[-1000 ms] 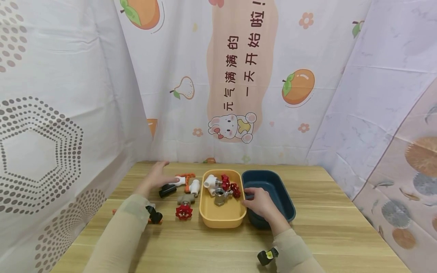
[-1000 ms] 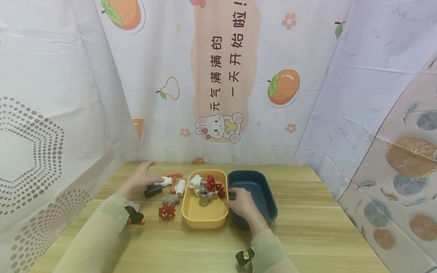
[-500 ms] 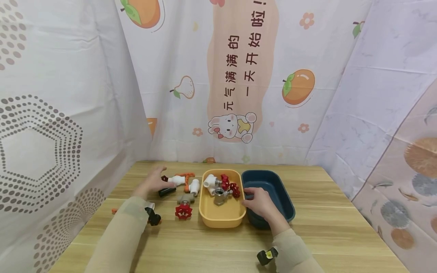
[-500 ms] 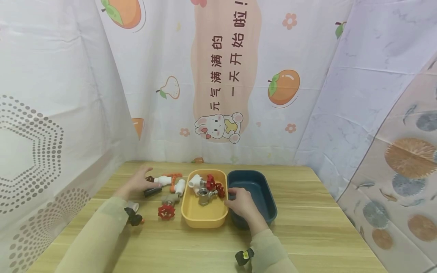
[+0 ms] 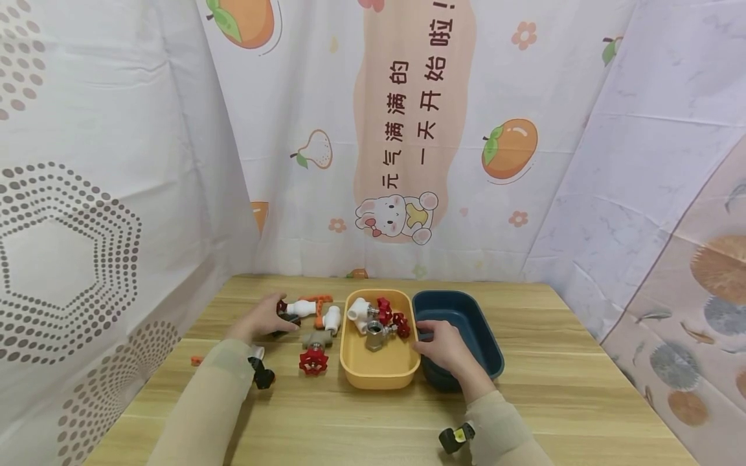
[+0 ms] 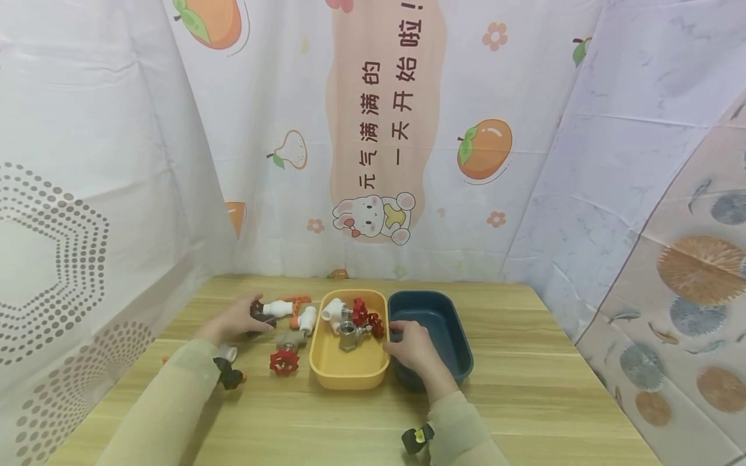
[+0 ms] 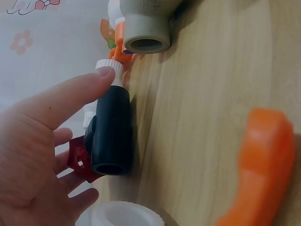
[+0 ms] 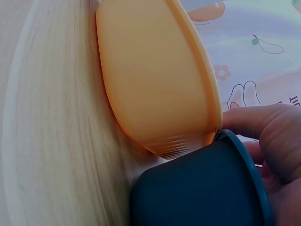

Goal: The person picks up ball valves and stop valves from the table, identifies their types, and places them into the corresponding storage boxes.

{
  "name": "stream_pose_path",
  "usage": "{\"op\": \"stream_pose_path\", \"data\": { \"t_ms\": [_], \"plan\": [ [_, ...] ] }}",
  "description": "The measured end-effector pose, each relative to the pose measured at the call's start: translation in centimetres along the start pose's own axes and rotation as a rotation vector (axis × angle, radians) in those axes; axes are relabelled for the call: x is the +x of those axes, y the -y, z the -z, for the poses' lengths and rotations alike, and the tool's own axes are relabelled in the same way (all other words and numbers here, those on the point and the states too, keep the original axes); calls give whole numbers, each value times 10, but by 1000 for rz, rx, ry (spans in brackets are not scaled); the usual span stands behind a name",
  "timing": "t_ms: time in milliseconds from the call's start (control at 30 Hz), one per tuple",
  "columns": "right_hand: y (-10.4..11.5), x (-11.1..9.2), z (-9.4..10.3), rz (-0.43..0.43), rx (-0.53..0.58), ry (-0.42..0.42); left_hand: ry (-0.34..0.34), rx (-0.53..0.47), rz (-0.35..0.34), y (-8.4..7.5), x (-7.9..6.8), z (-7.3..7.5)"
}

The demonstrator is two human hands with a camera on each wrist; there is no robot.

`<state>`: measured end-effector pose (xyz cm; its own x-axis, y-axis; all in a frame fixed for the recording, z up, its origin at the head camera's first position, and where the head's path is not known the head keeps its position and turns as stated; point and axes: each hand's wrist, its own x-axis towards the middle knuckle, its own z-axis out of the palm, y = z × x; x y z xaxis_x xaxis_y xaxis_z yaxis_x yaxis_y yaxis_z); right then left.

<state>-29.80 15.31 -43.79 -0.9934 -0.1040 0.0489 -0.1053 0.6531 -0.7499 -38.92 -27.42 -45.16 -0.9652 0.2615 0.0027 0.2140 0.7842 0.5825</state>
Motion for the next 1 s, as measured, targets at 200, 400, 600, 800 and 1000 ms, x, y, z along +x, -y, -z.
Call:
{"op": "stream_pose_path", "data": {
  "t_ms": [200, 400, 600, 800, 1000],
  "plan": [
    [0, 0, 0, -3, 4, 0, 10, 20, -26, 3, 0, -1],
    [-1, 0, -1, -6, 8, 1, 33, 23, -5, 3, -4, -1],
    [-1, 0, -2, -7, 17, 5, 23, 37, 15, 5, -4, -2],
    [-1, 0, -2, -5, 11, 0, 14, 51, 20, 6, -3, -2],
    [-1, 0, -1, -3, 4, 1, 0, 47, 0, 7, -3, -3]
  ]
}}
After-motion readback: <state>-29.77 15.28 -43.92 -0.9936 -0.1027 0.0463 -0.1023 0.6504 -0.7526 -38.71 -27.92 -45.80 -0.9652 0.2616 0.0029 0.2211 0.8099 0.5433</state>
